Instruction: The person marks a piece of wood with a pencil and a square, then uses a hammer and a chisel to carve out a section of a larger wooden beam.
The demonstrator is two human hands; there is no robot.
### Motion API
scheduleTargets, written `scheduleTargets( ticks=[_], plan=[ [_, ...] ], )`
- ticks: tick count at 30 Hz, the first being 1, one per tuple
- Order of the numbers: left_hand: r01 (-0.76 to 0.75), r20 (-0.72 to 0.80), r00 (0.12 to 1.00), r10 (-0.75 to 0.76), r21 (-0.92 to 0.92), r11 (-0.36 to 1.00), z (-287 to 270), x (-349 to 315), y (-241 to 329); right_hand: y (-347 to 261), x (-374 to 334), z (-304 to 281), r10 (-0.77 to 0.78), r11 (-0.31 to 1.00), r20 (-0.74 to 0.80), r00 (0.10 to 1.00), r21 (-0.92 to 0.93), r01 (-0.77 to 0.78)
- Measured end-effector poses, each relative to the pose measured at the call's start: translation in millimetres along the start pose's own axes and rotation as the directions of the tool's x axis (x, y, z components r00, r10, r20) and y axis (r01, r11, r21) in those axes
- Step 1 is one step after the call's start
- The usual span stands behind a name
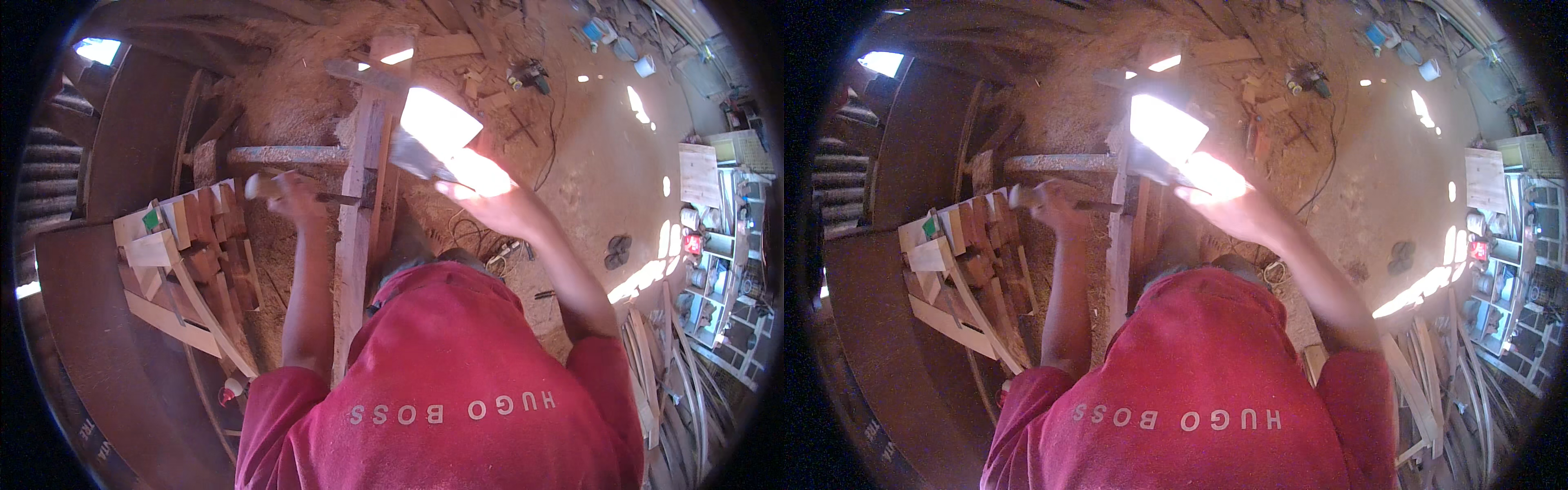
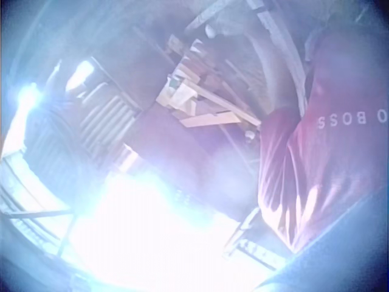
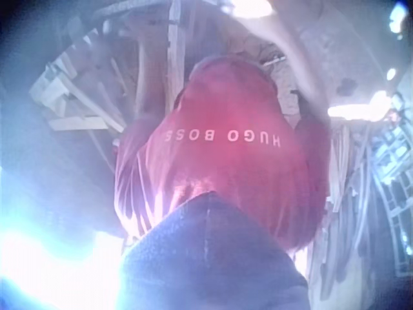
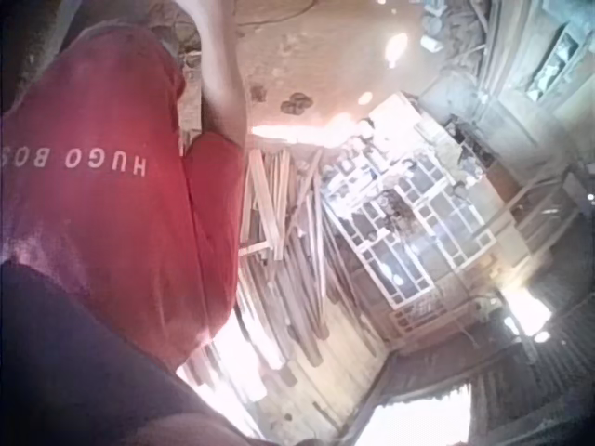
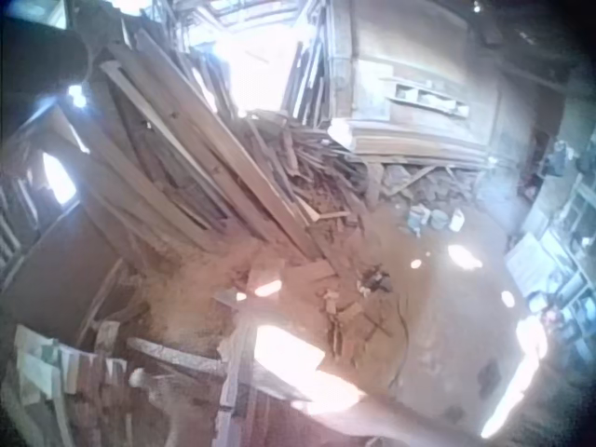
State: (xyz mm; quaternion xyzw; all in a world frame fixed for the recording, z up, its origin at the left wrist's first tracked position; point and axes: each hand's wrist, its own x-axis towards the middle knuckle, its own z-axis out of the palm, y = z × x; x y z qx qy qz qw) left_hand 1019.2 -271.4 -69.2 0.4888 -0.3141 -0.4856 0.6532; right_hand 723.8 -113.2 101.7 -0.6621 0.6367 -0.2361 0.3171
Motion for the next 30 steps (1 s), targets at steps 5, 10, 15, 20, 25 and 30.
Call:
scheduleTargets(
  ticks=[5,10,15,20,25,30],
  plan=[
    [-0.398,0.250,0.917,0.310,0.554,0.731,-34.5,6.3,64.4,61.5,-72.1,23.0,0.454,0.864,-0.104,0.885,0.294,-0.408],
    [-0.228,0.609,0.710,-0.354,0.674,0.703,-114.7,-50.3,11.6,132.9,-151.2,85.9,0.653,0.652,-0.177,0.737,0.626,-0.427],
    [-0.411,0.496,0.752,-0.433,0.868,0.280,-111.6,-142.5,10.5,139.7,-188.8,100.4,0.841,0.392,-0.024,0.541,0.717,-0.577],
    [-0.304,0.306,0.801,-0.515,0.948,0.091,-106.6,-147.9,3.4,140.5,-192.3,99.9,0.858,0.314,0.034,0.513,0.755,-0.575],
    [-0.341,0.425,0.773,-0.471,0.905,0.255,-115.7,-134.4,1.7,152.4,-188.0,104.7,0.764,0.431,0.012,0.645,0.734,-0.525],
    [-0.349,0.331,0.827,-0.454,0.936,0.046,-112.0,-149.6,-3.9,138.4,-182.3,100.1,0.715,0.480,0.053,0.697,0.688,-0.544]
  ],
)
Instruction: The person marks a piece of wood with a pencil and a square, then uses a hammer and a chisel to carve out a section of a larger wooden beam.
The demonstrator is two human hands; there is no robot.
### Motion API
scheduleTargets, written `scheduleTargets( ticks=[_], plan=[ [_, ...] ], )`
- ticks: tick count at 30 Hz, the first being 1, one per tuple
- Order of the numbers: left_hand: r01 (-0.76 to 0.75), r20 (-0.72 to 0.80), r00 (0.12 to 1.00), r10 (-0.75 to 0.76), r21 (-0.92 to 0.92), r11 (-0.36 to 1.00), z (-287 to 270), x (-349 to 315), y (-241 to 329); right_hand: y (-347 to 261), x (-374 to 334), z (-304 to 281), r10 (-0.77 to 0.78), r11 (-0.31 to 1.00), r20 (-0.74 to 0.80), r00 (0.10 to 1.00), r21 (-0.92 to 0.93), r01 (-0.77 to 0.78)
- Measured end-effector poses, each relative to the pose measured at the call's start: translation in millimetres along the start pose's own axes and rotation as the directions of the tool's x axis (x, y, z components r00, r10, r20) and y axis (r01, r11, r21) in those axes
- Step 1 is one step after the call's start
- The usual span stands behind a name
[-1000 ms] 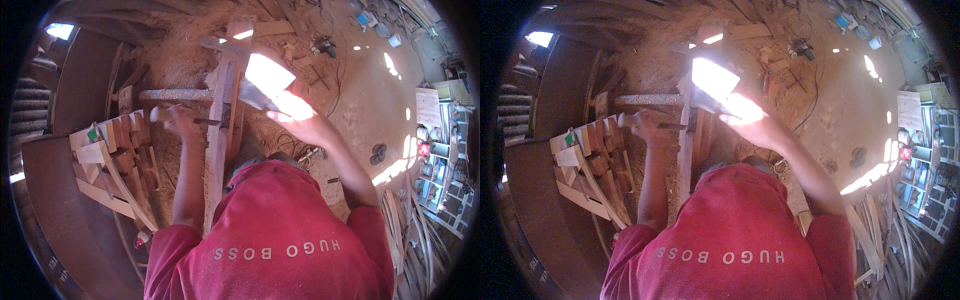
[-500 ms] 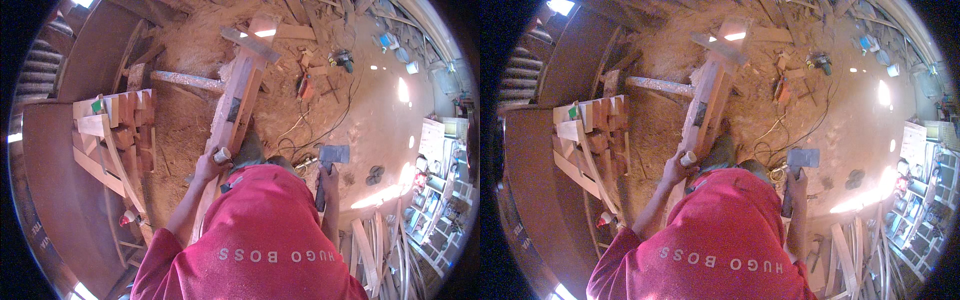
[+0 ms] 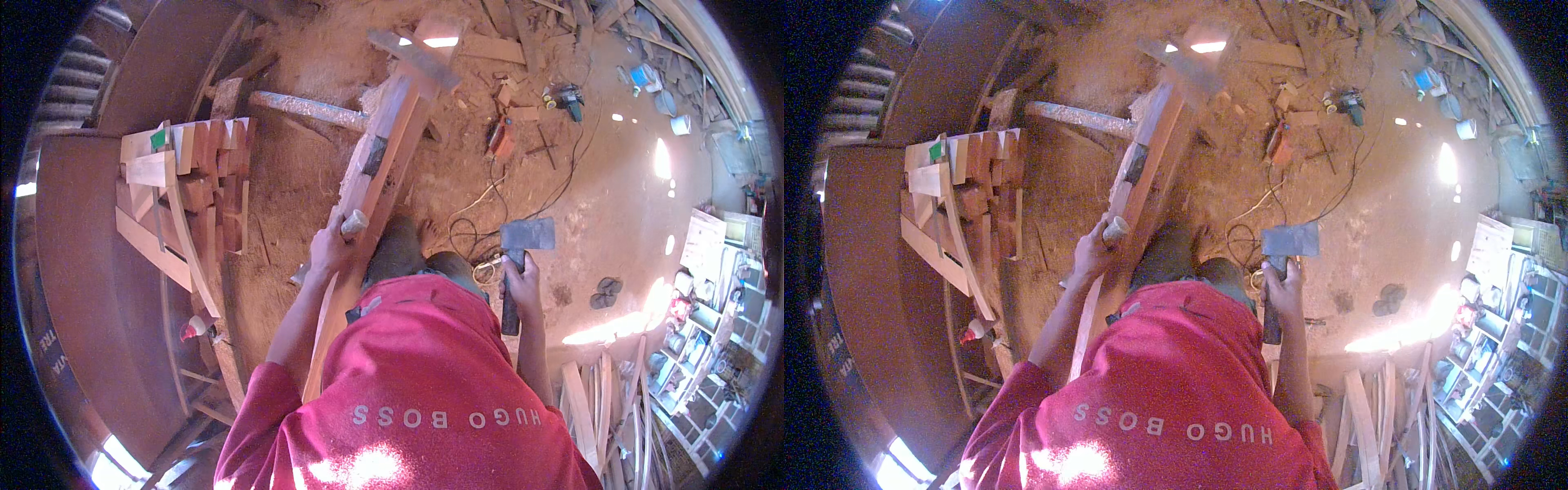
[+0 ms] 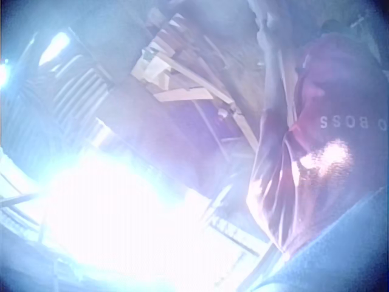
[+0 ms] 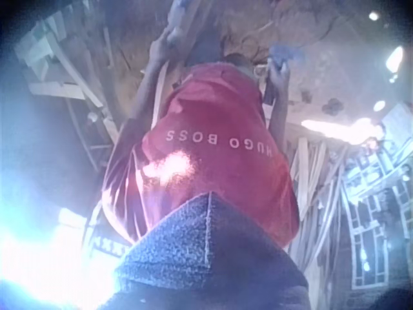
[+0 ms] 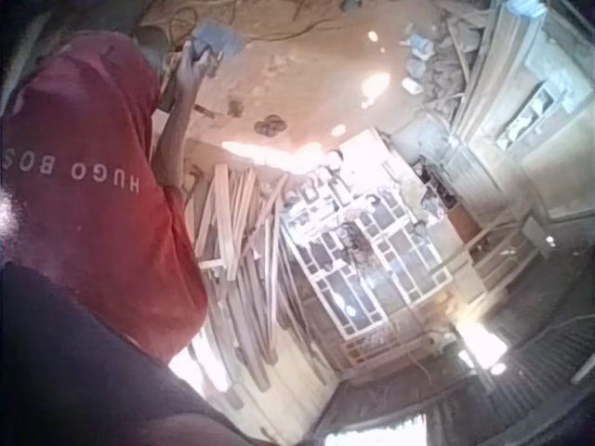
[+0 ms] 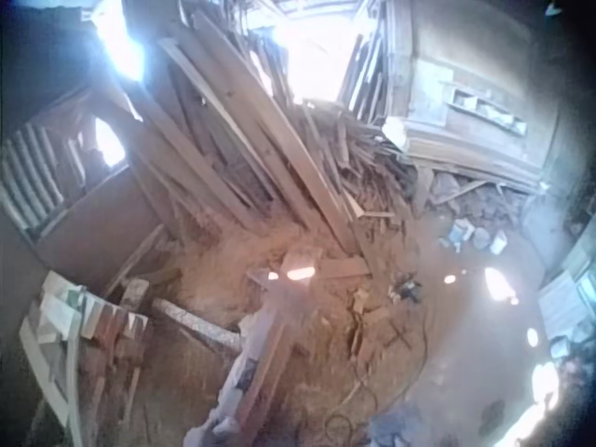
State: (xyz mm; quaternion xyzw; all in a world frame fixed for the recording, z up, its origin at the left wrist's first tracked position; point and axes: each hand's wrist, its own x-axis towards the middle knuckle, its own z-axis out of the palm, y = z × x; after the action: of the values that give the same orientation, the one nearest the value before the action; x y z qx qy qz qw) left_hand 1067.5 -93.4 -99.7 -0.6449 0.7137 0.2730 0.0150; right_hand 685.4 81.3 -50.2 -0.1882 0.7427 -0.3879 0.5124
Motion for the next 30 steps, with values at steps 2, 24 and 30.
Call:
scheduleTargets(
  ticks=[2,24,30],
  plan=[
    [0.054,-0.015,0.998,-0.054,0.000,0.999,-6.7,-8.4,23.0,13.6,3.6,-0.9,-0.079,0.997,0.027,0.997,-0.010,0.079],
    [0.307,-0.213,0.918,-0.334,-0.151,0.940,45.6,-410.0,-217.1,52.0,-91.4,73.2,0.048,0.997,0.084,0.995,0.061,-0.053],
    [0.459,0.019,0.888,-0.459,-0.083,0.884,77.2,-419.6,-256.6,86.3,-102.9,76.1,0.133,0.989,0.128,0.983,0.054,-0.141]
  ],
)
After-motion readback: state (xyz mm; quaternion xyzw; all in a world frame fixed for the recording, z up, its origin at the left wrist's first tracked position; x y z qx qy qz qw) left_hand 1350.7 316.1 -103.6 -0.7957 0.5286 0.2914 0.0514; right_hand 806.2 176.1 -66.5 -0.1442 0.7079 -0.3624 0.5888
